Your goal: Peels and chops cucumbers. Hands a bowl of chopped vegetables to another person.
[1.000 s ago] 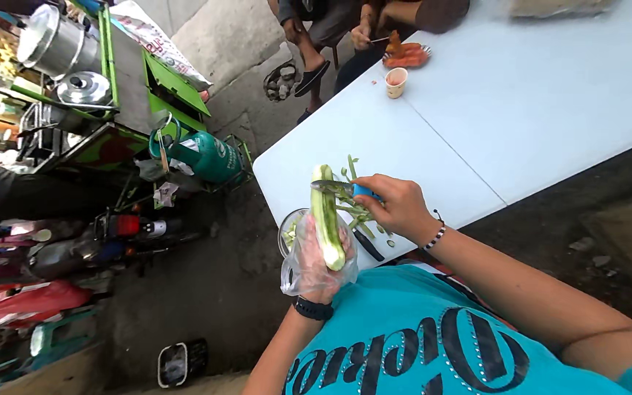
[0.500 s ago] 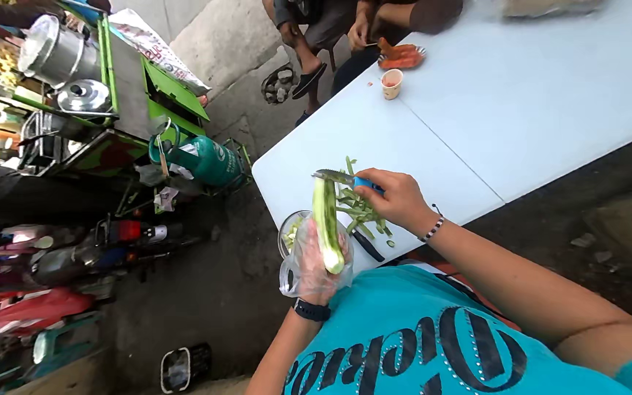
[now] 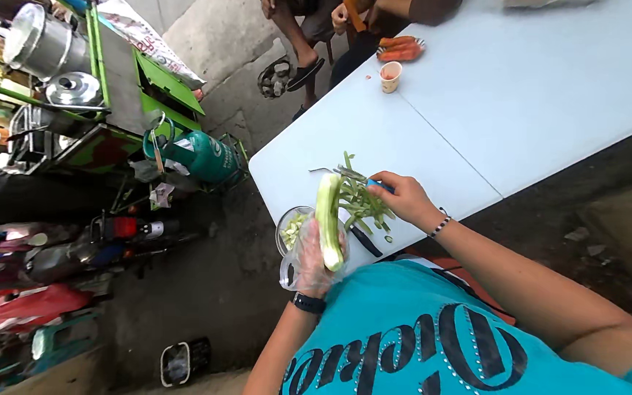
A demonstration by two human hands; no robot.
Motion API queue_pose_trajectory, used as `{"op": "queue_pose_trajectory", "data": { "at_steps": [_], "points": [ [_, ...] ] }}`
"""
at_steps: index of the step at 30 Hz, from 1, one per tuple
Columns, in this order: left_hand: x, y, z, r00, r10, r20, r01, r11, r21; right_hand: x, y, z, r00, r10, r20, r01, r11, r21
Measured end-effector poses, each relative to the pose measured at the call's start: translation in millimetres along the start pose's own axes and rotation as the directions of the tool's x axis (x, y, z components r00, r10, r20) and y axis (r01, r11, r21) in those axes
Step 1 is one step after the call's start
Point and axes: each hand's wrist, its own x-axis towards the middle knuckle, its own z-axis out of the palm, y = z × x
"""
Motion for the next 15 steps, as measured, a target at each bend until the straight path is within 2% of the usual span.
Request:
{"op": "queue_pose_trajectory", "data": {
  "at_steps": [3,6,8,11,13,15],
  "points": [
    [8,-2,-10,0.992,0.112,-0.052,-0.103,0.983,0.155,-8,19,2,0.996,0.092,0.007,-0.09,0.984,-0.155],
    [19,-3,-16,0.975,0.215,-0.061,-0.187,0.933,0.309,-12,40,-1,0.94,0.317,0.129,-0.223,0.854,-0.471],
    [22,0,-16,0.973,0.224,-0.056,-0.195,0.926,0.324,-17,47,-1,0.916,0.379,0.133,-0.248,0.795,-0.554],
    [19,5,-18,0.985,0.169,-0.011,-0.164,0.966,0.199,-24,53,-2,0.927,0.348,0.141,-0.226,0.817,-0.53],
    [18,11,-17,0.99,0.14,0.027,-0.142,0.985,0.094,-27,49,-4,0.94,0.304,0.154,-0.223,0.891,-0.395],
    [17,15,-18,0.992,0.117,0.042,-0.119,0.992,0.034,-32,38,-5,0.974,0.187,0.128,-0.156,0.962,-0.223]
  ]
}}
